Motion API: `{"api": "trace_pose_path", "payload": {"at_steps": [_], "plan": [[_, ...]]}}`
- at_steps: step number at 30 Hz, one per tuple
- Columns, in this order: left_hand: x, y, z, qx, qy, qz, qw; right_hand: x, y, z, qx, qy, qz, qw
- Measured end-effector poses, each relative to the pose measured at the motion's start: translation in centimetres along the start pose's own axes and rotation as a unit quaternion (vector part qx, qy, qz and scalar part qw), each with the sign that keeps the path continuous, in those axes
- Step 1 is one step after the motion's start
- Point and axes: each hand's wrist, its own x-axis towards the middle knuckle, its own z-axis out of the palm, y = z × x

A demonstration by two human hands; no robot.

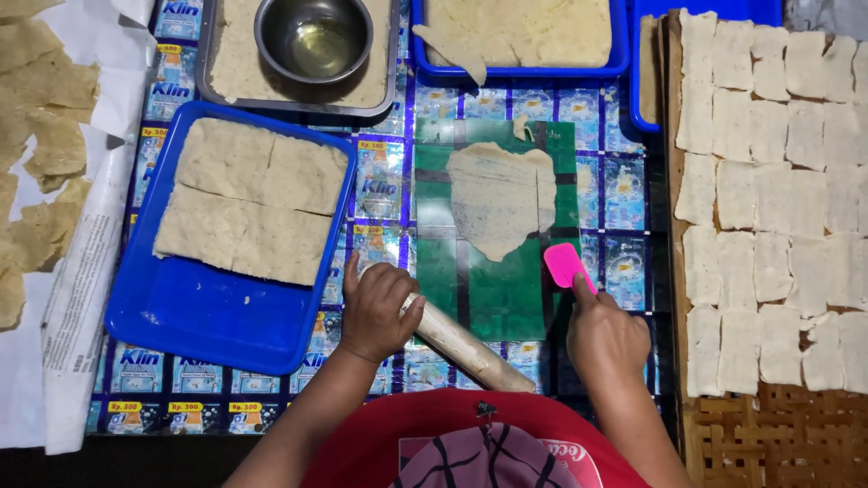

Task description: Rolling out dough into thin squares and arranging them on a tray.

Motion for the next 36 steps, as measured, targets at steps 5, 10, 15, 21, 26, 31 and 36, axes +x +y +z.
{"api": "trace_pose_path", "payload": {"at_steps": [5, 10, 15, 21, 26, 31, 36], "plan": [[-0.1, 0.3, -0.3, -0.005, 0.006, 0.003, 1.000, 5.2, -1.1, -0.8, 0.016, 0.018, -0.027, 0.999], [0.1, 0.1, -0.2, -0.009, 0.013, 0.006, 1.000, 11.5, -0.7, -5.8, -0.022, 0.041, -0.055, 0.997], [0.0, 0.1, -0.2, -0.011, 0.007, -0.001, 1.000, 12.9, -2.5, -14.1, 0.076, 0.084, -0.054, 0.992], [0.0, 0.0, -0.1, -0.008, 0.008, 0.001, 1.000, 14.7, -0.2, -11.3, 0.084, 0.110, -0.078, 0.987], [0.1, 0.1, -0.1, 0.001, 0.013, 0.003, 1.000, 9.7, 0.4, -5.1, 0.079, 0.167, -0.073, 0.980], [0.2, 0.4, -0.3, -0.002, 0.008, -0.003, 1.000, 10.4, 0.3, 0.5, 0.030, 0.253, -0.073, 0.964], [0.2, 0.4, -0.4, 0.004, 0.013, 0.003, 1.000, 14.9, 0.3, -3.0, 0.074, 0.183, -0.076, 0.977]]}}
